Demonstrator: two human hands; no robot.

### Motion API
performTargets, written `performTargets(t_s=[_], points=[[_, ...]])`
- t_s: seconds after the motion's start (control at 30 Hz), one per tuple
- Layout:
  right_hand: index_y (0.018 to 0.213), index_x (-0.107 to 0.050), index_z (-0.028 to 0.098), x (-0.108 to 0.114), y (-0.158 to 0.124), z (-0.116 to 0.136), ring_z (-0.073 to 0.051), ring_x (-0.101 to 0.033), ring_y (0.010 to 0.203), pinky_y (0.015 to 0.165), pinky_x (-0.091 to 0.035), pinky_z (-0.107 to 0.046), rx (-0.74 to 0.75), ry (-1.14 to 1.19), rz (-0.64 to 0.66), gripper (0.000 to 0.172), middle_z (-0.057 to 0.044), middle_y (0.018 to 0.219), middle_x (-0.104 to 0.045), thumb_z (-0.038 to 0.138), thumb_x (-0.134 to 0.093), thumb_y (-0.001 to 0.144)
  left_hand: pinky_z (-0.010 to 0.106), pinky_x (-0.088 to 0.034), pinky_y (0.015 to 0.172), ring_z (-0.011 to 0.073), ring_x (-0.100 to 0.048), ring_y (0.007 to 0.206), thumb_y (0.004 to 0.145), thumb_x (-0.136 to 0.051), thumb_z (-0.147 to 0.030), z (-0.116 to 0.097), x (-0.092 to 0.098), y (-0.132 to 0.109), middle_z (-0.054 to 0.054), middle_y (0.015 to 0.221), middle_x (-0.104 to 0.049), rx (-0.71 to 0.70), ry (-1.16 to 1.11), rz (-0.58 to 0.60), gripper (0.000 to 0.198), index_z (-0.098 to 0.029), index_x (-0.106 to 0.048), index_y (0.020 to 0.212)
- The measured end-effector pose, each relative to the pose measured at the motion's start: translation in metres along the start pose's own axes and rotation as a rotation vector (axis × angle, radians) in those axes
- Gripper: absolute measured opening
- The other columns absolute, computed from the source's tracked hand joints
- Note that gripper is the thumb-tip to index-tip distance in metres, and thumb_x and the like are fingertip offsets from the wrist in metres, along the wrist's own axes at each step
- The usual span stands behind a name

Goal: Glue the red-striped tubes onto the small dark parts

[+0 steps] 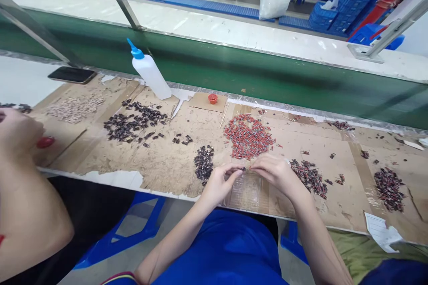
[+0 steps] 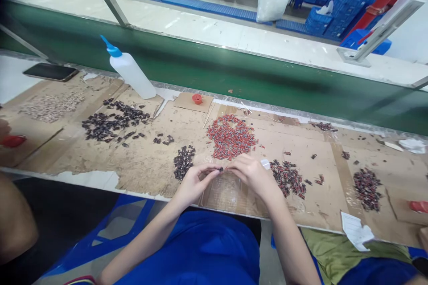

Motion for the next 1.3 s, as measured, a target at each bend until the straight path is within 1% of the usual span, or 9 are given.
performTargets(t_s=[0.07,0.13,0.27,0.6,1.0,1.1,1.17,1.23,1.3], points=[[0.093,-0.067,0.019,0.004,-0.003,0.013,-0.018,-0.064,0.081,0.072,-0.054,-0.032,0.074,-0.027,-0.064,0.02,-0.007,0.084,-0.07,0.021,-0.047,0.095,0.031,-0.057,0.079,0.0203,-0.072,0.082,0.082,-0.061,-0.021,-0.003,0.0,0.0,0.007,0.091,-0.077,0.005,-0.019,-0.004,0.017,-0.016,-0.074,0.092],[0.095,-0.067,0.018,0.004,-0.005,0.019,-0.018,-0.063,0.08,0.068,-0.055,-0.031,0.084,-0.08,-0.085,0.021,-0.008,0.085,-0.07,0.02,-0.046,0.095,0.031,-0.057,0.08,0.0206,-0.072,0.083,0.08,-0.063,-0.022,-0.005,0.0,-0.001,0.006,0.091,-0.077,0.005,-0.019,-0.015,0.017,-0.017,-0.075,0.091],[0.094,-0.067,0.018,-0.002,-0.005,0.022,-0.018,-0.065,0.08,0.063,-0.056,-0.029,0.051,-0.194,-0.034,0.019,-0.008,0.089,-0.071,0.017,-0.048,0.094,0.032,-0.058,0.082,0.021,-0.072,0.085,0.077,-0.065,-0.02,-0.007,0.0,-0.001,0.007,0.091,-0.077,0.011,-0.022,-0.023,0.016,-0.017,-0.076,0.089],[0.098,-0.065,0.013,-0.008,-0.005,0.047,-0.019,-0.064,0.087,0.074,-0.059,-0.031,0.118,-0.385,0.079,0.02,-0.011,0.092,-0.069,0.005,-0.048,0.09,0.032,-0.056,0.084,0.0217,-0.072,0.086,0.076,-0.067,-0.02,-0.006,-0.001,-0.004,0.007,0.089,-0.077,0.042,-0.065,-0.037,0.015,-0.016,-0.077,0.085],[0.102,-0.066,0.01,-0.011,-0.012,0.066,-0.022,-0.065,0.091,0.079,-0.058,-0.032,0.212,-0.537,0.005,0.029,-0.014,0.093,-0.07,0.001,-0.041,0.09,0.034,-0.056,0.086,0.023,-0.072,0.087,0.074,-0.069,-0.028,-0.007,-0.002,-0.005,0.008,0.089,-0.078,0.059,-0.183,0.018,0.017,-0.016,-0.077,0.083],[0.1,-0.067,0.008,-0.008,-0.01,0.066,-0.023,-0.067,0.089,0.079,-0.058,-0.033,0.183,-0.49,-0.042,0.028,-0.015,0.091,-0.071,0.004,-0.041,0.091,0.032,-0.056,0.083,0.0215,-0.071,0.084,0.075,-0.068,-0.029,-0.008,-0.004,-0.005,0.008,0.088,-0.077,0.056,-0.183,0.015,0.019,-0.015,-0.076,0.085],[0.099,-0.068,0.01,-0.002,-0.011,0.063,-0.022,-0.068,0.087,0.078,-0.059,-0.034,0.139,-0.371,-0.131,0.026,-0.014,0.089,-0.072,0.008,-0.042,0.093,0.03,-0.055,0.079,0.0203,-0.07,0.081,0.075,-0.068,-0.029,-0.008,-0.004,-0.006,0.008,0.086,-0.077,0.056,-0.178,0.003,0.019,-0.015,-0.074,0.085],[0.1,-0.068,0.014,0.007,-0.014,0.052,-0.02,-0.069,0.081,0.074,-0.06,-0.032,0.017,-0.182,-0.253,0.021,-0.011,0.087,-0.073,0.013,-0.049,0.092,0.029,-0.054,0.077,0.0194,-0.069,0.079,0.076,-0.066,-0.029,-0.01,-0.005,-0.007,0.008,0.085,-0.076,0.051,-0.166,-0.004,0.019,-0.014,-0.073,0.085],[0.098,-0.07,0.017,0.01,-0.02,0.035,-0.018,-0.071,0.076,0.072,-0.06,-0.031,-0.178,0.023,-0.356,0.015,-0.008,0.086,-0.075,0.018,-0.058,0.088,0.029,-0.053,0.078,0.0191,-0.068,0.08,0.077,-0.064,-0.028,-0.015,-0.006,-0.008,0.007,0.085,-0.076,0.031,-0.146,-0.003,0.018,-0.015,-0.072,0.085]])
Point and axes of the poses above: each hand's wrist, its own y-axis towards the middle knuckle, its own x-axis out of the back of the hand, z = x × y, the point moved 9 cm from there along y, towards the middle knuckle
